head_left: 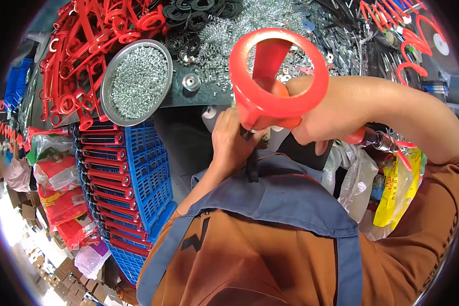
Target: Assembling components of manual caulking guns using a pneumatic driver and various hardware.
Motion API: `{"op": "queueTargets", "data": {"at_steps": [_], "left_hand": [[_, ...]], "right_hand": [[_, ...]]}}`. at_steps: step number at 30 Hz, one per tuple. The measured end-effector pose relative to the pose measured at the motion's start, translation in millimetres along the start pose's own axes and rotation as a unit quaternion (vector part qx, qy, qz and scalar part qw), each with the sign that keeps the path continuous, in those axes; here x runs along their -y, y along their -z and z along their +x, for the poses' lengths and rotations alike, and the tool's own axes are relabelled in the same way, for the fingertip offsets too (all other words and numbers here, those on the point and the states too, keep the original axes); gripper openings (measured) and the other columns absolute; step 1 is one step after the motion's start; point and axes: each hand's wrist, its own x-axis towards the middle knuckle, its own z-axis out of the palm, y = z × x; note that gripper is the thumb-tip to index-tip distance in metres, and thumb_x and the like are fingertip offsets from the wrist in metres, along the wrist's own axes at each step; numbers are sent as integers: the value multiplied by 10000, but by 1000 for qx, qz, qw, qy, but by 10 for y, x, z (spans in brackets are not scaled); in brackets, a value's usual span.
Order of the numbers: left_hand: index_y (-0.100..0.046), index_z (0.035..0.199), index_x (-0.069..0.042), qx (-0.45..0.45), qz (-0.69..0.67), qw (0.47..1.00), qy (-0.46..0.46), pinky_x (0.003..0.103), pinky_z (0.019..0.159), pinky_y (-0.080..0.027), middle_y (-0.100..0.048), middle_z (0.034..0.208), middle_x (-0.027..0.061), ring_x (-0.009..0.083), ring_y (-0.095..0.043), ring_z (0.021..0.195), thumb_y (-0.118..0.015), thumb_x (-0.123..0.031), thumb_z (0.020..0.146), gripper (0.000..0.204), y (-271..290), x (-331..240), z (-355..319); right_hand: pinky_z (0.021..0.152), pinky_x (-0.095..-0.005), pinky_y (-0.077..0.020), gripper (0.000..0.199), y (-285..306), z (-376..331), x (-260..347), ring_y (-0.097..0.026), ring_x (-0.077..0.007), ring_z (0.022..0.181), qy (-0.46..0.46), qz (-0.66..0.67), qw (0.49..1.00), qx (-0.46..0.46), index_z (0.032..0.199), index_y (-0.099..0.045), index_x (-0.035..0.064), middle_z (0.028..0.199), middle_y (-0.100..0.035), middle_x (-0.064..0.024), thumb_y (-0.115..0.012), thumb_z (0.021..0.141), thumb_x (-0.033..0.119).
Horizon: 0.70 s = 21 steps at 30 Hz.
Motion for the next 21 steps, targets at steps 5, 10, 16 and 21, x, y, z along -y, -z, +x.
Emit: {"op": "queueTargets", "data": {"at_steps": [5, 10, 16, 21], "left_hand": [[-552, 1108, -42, -1, -21, 999, -41, 405, 729, -459, -590, 925, 128, 331, -564, 837, -831, -107, 587, 595, 49, 47, -5], [-505, 1225, -33, -23, -58, 998, -9, 378, 787, -474, -589, 1039, 148, 301, -589, 923, -836, -73, 601, 707, 85, -21, -36], [-595, 1015, 2, -85, -87, 991, -51, 283, 468, -356, -513, 643, 43, 159, -454, 496, -772, 21, 657, 399, 231, 104, -279], [-633, 960, -2, 17, -58, 993, -104, 269, 487, -358, -537, 657, 23, 100, -473, 530, -706, -23, 769, 206, 394, -52, -233]], "right_hand": [[593, -325, -572, 275, -62, -1, -194, -699, -224, 708, 20, -17, 999, -23, 918, -550, -115, 810, -625, -157, -536, 704, 57], [523, -277, -557, 371, -291, -86, -691, -632, -159, 638, 90, 130, 984, -76, 1105, -506, -38, 903, -594, -96, -614, 750, -18], [518, -297, -538, 373, -467, -169, -974, -619, -162, 632, 122, 260, 948, -136, 1108, -508, -23, 862, -590, -91, -603, 748, -8], [505, -284, -549, 463, -569, -221, -1271, -640, -177, 754, 164, 367, 906, -134, 1213, -491, -13, 937, -619, -134, -653, 779, 2]]}}
